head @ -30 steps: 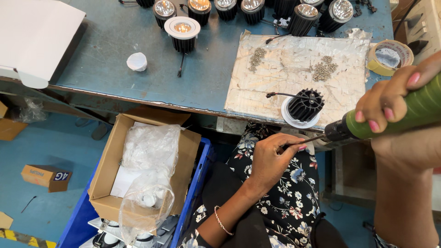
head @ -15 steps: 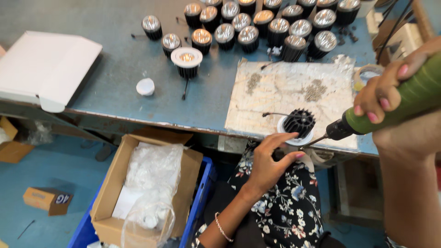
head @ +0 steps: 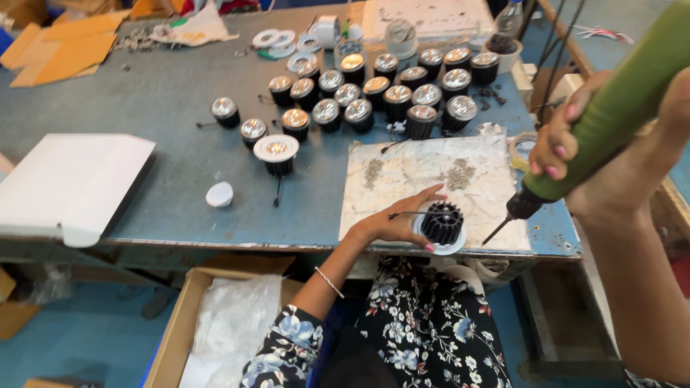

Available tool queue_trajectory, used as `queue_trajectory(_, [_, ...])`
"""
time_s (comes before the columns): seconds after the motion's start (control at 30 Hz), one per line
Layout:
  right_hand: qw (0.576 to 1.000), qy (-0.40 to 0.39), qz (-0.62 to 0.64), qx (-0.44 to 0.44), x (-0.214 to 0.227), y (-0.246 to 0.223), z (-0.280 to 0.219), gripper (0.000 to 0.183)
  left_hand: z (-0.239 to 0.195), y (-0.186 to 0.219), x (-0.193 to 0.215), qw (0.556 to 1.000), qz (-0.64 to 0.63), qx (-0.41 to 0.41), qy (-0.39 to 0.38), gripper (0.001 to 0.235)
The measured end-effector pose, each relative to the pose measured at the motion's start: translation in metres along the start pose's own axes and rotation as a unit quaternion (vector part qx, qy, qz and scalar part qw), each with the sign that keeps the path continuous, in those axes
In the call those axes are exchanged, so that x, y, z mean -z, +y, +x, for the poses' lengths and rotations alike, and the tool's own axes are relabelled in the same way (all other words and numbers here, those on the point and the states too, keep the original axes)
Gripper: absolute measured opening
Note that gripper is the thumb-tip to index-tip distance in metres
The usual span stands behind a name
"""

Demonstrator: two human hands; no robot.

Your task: The person assembles lighting fixtures by inserting components into metal housings, fitting white rings and lenses onto the assemblies, and using an electric screwdriver to secure the internal parts. They handle multiple units on a factory workbench.

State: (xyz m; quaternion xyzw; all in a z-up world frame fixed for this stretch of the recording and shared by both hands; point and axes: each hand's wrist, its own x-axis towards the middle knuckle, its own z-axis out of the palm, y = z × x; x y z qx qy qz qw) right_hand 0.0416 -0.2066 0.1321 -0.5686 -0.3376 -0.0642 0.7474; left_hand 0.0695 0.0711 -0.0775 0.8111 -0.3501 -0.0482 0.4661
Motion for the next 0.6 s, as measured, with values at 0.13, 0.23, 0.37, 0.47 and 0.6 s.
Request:
queue_trajectory(0.13, [0.998, 0.039, -0.041, -0.013, -0.006, -0.014, -0.004, 0.089, 0.017, 0.006, 0.011, 0.994, 0.062, -0.062, -0.068, 0.14])
queue_trajectory(0.23, [0.997, 0.043, -0.054, -0.018, -0.005, -0.02, -0.003, 0.09, 0.02, 0.011, 0.011, 0.991, 0.093, -0.032, -0.091, 0.14])
queue_trajectory(0.37, [0.996, 0.049, -0.068, -0.022, -0.002, -0.021, -0.004, 0.092, 0.012, 0.008, 0.011, 0.993, 0.106, -0.006, -0.05, 0.136])
queue_trajectory(0.47, [0.994, 0.05, -0.095, -0.015, 0.0, -0.022, -0.007, 0.094, 0.004, 0.01, -0.007, 0.993, 0.109, 0.029, 0.043, 0.136])
queue_trajectory(0.6, [0.995, 0.04, -0.088, -0.012, 0.002, -0.02, -0.01, 0.093, -0.013, 0.03, -0.048, 0.963, 0.16, 0.096, 0.194, 0.136])
